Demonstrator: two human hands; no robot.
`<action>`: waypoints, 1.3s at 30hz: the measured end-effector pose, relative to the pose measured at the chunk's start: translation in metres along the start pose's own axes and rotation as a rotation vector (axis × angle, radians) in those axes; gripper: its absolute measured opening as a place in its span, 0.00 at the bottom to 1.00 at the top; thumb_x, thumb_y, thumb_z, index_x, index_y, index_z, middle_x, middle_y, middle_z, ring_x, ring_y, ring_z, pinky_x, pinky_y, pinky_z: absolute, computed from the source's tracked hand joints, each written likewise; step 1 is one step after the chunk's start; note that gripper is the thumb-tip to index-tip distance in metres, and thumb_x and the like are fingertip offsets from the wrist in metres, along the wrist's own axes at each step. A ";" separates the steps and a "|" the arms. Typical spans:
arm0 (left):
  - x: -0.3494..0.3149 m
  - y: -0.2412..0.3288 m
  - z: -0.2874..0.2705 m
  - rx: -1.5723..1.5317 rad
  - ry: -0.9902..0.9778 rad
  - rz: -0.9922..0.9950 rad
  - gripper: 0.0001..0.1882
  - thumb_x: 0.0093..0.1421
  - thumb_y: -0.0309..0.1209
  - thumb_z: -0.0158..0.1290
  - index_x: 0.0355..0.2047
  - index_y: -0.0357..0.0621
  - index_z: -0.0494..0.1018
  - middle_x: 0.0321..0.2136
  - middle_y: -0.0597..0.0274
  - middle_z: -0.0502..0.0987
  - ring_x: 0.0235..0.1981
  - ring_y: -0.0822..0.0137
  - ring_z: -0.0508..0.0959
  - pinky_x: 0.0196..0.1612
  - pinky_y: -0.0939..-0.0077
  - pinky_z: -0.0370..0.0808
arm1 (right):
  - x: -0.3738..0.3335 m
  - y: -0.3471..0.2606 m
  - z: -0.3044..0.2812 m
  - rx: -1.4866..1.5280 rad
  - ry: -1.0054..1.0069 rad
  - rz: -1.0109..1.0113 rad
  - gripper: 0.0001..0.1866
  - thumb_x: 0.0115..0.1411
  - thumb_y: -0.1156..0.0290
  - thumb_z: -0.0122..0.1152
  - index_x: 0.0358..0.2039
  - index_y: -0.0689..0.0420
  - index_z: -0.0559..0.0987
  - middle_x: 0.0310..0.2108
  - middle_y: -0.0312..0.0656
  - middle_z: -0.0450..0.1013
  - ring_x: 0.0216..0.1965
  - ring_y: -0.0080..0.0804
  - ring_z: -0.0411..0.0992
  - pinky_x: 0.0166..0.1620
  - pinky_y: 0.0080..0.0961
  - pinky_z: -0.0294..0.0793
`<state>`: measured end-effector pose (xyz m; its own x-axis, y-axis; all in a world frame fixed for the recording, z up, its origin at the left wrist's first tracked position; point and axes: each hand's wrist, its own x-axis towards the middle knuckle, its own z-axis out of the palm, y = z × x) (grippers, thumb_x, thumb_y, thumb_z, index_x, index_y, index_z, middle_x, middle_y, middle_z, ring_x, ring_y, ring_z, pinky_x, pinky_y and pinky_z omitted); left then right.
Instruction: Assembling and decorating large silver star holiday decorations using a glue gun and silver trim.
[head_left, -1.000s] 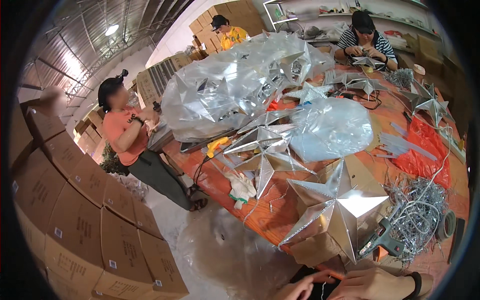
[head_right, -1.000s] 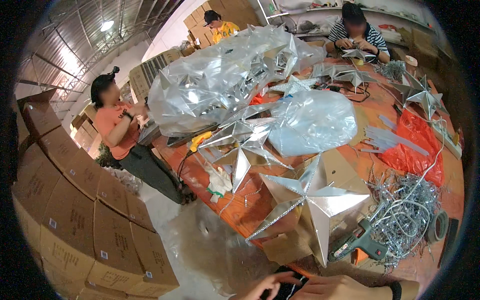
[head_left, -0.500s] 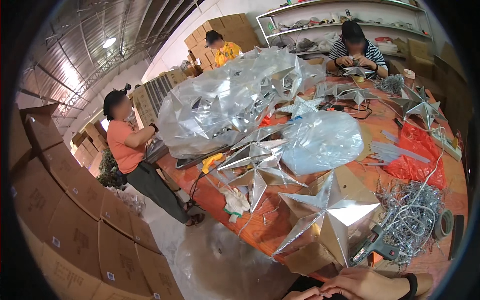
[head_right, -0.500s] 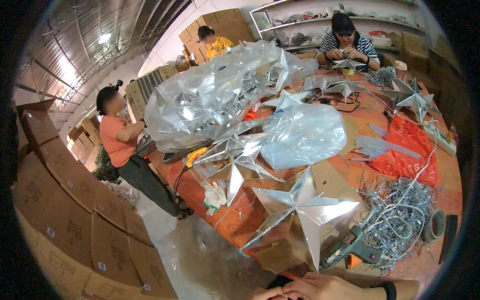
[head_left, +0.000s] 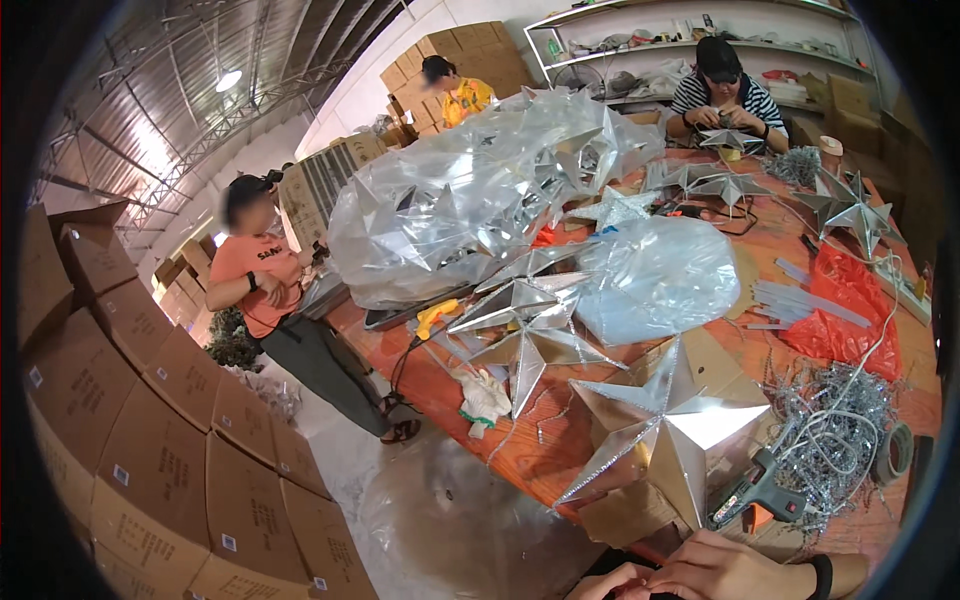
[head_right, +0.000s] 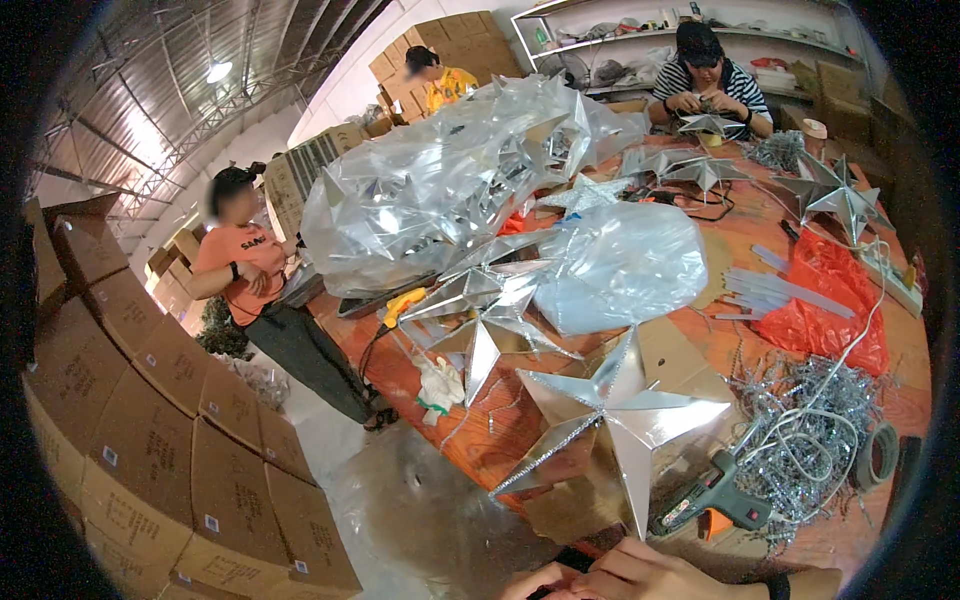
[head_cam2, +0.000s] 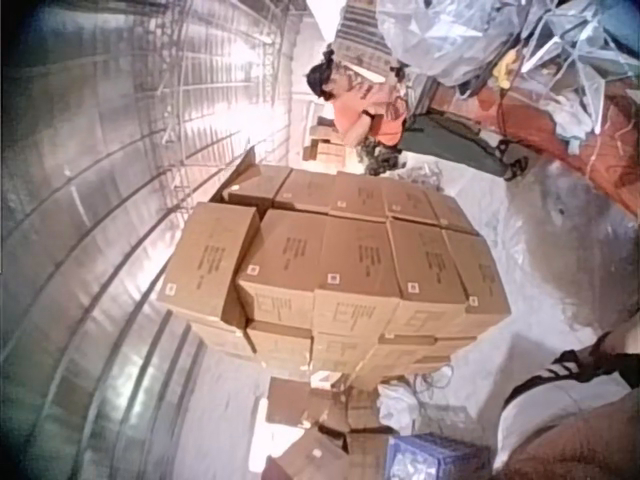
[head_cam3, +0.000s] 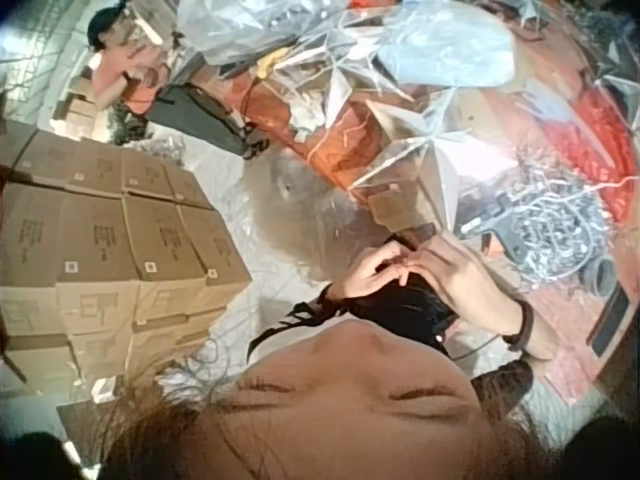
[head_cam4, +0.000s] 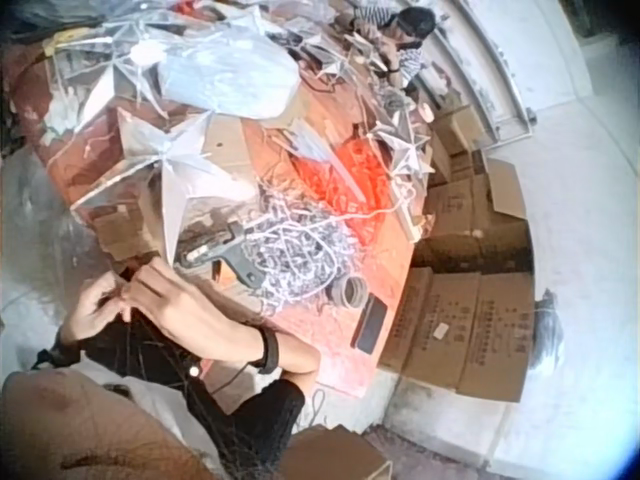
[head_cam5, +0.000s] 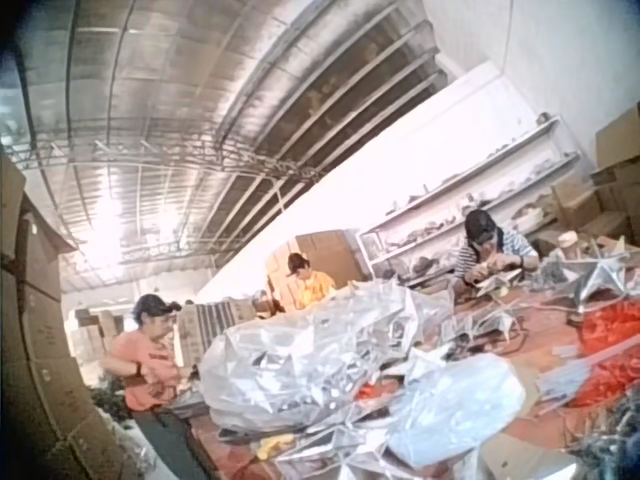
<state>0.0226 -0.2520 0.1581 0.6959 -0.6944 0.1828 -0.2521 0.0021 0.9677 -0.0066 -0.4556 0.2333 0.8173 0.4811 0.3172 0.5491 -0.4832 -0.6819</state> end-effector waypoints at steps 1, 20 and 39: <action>0.000 0.000 0.000 -0.002 0.007 0.002 0.06 0.61 0.23 0.46 0.38 0.35 0.69 0.23 0.61 0.74 0.25 0.71 0.74 0.29 0.80 0.69 | 0.001 -0.001 0.000 0.004 0.006 -0.006 0.08 0.50 0.78 0.57 0.33 0.64 0.76 0.32 0.43 0.69 0.35 0.41 0.68 0.38 0.30 0.69; -0.008 -0.011 0.004 0.060 0.148 0.098 0.04 0.55 0.20 0.52 0.32 0.37 0.71 0.21 0.61 0.73 0.19 0.73 0.72 0.22 0.81 0.65 | 0.002 -0.003 0.002 0.117 0.102 0.025 0.08 0.51 0.77 0.61 0.31 0.64 0.74 0.29 0.45 0.70 0.31 0.44 0.70 0.33 0.31 0.70; -0.008 -0.014 0.007 0.075 0.178 0.056 0.06 0.55 0.20 0.52 0.34 0.38 0.71 0.23 0.59 0.71 0.19 0.71 0.69 0.22 0.79 0.64 | 0.005 -0.004 0.000 0.154 0.070 0.043 0.09 0.50 0.79 0.60 0.32 0.64 0.72 0.29 0.47 0.69 0.30 0.46 0.70 0.32 0.32 0.70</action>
<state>0.0156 -0.2512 0.1423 0.7857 -0.5562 0.2707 -0.3386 -0.0205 0.9407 -0.0047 -0.4516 0.2378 0.8527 0.4075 0.3270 0.4844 -0.3822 -0.7869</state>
